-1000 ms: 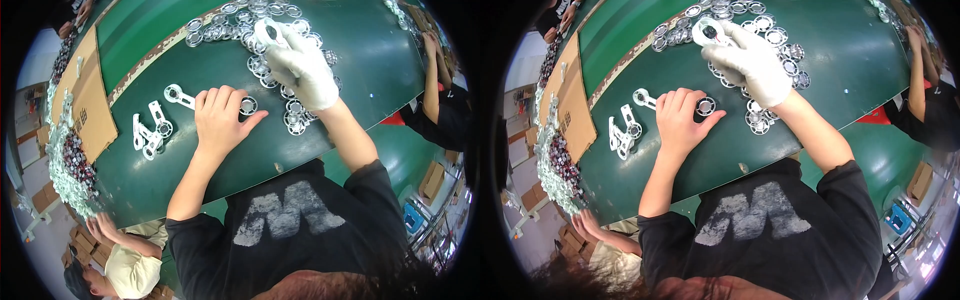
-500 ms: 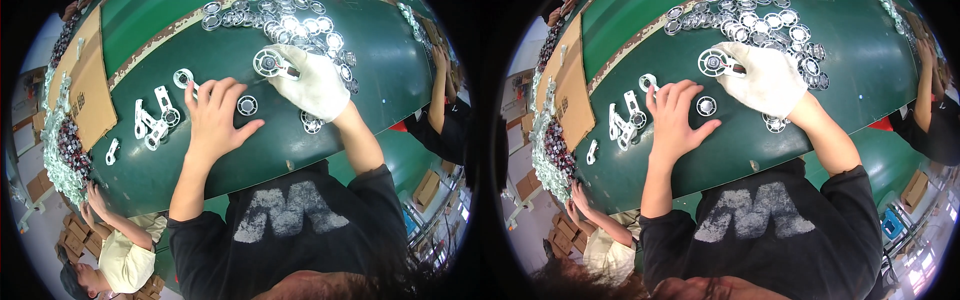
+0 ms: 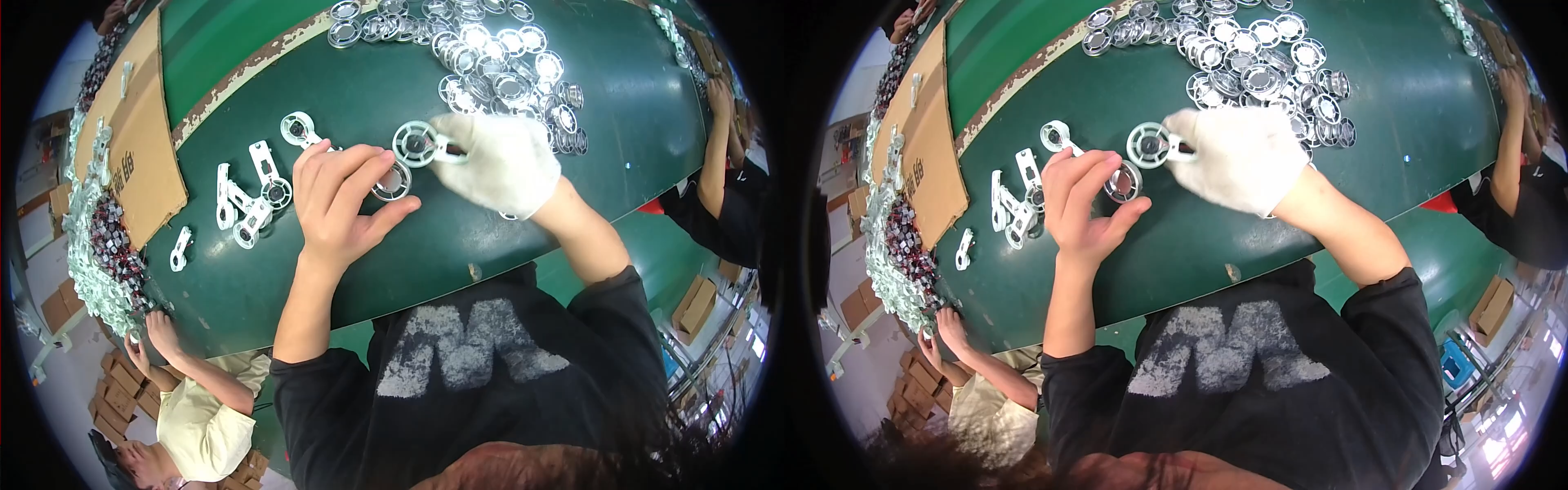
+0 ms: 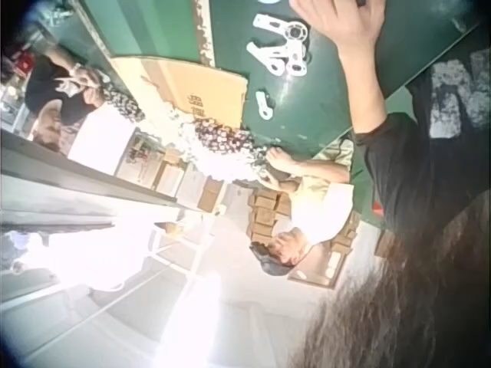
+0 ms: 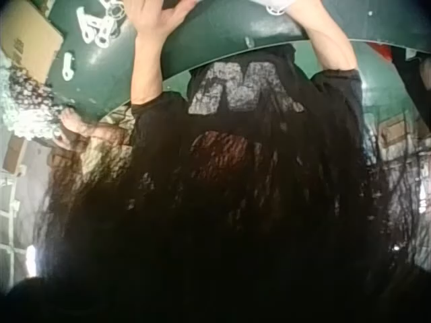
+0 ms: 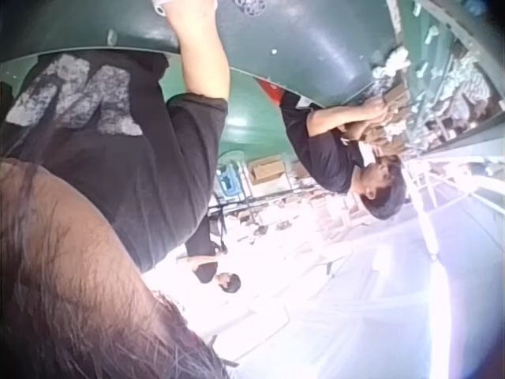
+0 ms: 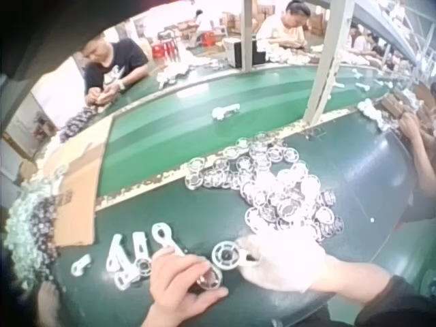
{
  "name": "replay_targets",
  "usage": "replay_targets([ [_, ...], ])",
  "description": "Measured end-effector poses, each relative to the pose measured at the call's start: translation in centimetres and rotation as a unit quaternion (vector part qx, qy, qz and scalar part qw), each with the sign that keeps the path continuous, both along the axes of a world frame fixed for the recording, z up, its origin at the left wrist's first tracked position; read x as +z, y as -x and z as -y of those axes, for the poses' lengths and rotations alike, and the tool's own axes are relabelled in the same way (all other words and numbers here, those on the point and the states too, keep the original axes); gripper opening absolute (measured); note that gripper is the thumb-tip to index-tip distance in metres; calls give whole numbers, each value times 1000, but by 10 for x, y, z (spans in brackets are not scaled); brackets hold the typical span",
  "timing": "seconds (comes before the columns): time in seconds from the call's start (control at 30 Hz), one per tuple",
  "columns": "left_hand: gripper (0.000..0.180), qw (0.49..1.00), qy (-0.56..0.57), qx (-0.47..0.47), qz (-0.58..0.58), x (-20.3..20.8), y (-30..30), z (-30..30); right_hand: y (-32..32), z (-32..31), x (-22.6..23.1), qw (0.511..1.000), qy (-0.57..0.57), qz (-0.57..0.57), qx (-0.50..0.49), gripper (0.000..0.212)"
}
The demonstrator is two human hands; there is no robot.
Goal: The person assembles mechanical components by hand, combining metal rings and plastic levers into completed assemblies on a factory production line.
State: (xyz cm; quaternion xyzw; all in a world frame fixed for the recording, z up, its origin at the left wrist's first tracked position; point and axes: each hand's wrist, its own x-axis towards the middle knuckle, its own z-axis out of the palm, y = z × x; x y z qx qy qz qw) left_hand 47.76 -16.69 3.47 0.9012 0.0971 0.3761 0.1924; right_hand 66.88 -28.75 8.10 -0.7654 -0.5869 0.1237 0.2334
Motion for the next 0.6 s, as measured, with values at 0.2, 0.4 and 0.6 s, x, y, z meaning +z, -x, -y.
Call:
replay_targets([
  [0.2, 55, 1000, 19, 6, 9, -4, -5, 7, 13, 7, -12, 995, -7, 8, 96, 28],
  [0.4, 57, 998, 53, -20, 29, -8, -9, 4, 12, 7, -17, 996, -29, 4, 84, 30],
  [0.6, 61, 993, 119, -8, 15, -10, -7, 18, 16, 10, -18, 995, -23, 22, 96, 30],
])
